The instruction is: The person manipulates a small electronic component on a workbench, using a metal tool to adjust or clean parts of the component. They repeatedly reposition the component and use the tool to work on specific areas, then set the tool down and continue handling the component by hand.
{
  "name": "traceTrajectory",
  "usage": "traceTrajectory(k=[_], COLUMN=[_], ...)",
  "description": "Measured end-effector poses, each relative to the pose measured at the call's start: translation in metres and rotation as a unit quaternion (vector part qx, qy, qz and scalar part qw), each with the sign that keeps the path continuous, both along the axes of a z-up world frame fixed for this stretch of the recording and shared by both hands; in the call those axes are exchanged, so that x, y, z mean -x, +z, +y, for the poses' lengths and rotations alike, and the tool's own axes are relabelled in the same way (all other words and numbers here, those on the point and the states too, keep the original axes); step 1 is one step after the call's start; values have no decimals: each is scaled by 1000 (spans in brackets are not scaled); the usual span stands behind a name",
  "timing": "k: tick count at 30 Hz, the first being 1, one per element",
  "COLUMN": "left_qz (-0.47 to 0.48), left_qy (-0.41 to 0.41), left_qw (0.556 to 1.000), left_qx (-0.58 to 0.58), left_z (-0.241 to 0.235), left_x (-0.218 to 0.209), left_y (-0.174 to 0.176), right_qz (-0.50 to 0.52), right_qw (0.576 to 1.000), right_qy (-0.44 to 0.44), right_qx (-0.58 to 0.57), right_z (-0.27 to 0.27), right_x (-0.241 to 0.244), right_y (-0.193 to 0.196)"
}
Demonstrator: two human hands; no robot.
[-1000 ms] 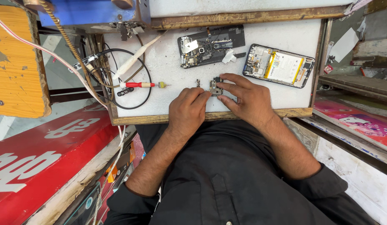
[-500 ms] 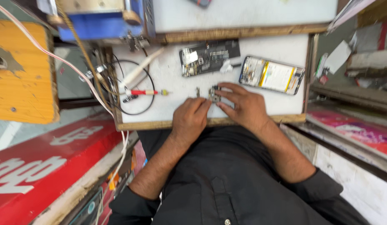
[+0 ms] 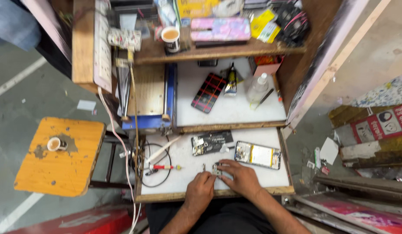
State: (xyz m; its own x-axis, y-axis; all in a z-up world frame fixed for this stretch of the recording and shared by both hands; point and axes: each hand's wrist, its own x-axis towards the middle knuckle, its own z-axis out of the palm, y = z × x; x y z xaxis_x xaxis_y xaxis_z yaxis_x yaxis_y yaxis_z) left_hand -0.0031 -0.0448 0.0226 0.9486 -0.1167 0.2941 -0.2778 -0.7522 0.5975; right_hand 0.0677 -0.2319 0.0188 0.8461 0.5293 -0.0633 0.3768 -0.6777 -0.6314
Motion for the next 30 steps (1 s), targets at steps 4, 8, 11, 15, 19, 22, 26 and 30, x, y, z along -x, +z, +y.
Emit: traceTrajectory(k=[4, 8, 11, 15, 19, 22, 26, 30], left_qz=[-6, -10, -16, -17, 6, 15, 5, 11], left_qy=[-10, 2, -3, -4, 4, 8, 0, 14], left_qw=[1000, 1000, 1000, 1000, 1000, 1000, 1000, 1000], left_qx=[-5, -7, -14, -15, -16, -18, -5, -16], left_z=[-2, -1, -5, -9, -6, -5, -10, -7], left_x=[-1, 0, -2, -3, 0, -1, -2, 0], left_y=[2, 4, 4, 2, 2, 4, 3, 3], right_qz=[59, 62, 47, 53, 73, 83, 67, 75], right_qw=[998, 998, 999, 998, 997, 996, 998, 997], right_qy=[-14, -6, 1, 3, 2, 2, 5, 2], right_qx=[21, 18, 8, 13, 13, 23, 19, 22], right_z=[0, -2, -3, -2, -6, -3, -1, -6], right_x=[1, -1, -1, -1, 0, -2, -2, 0], right_y=[0, 4, 6, 8, 11, 11, 10, 7])
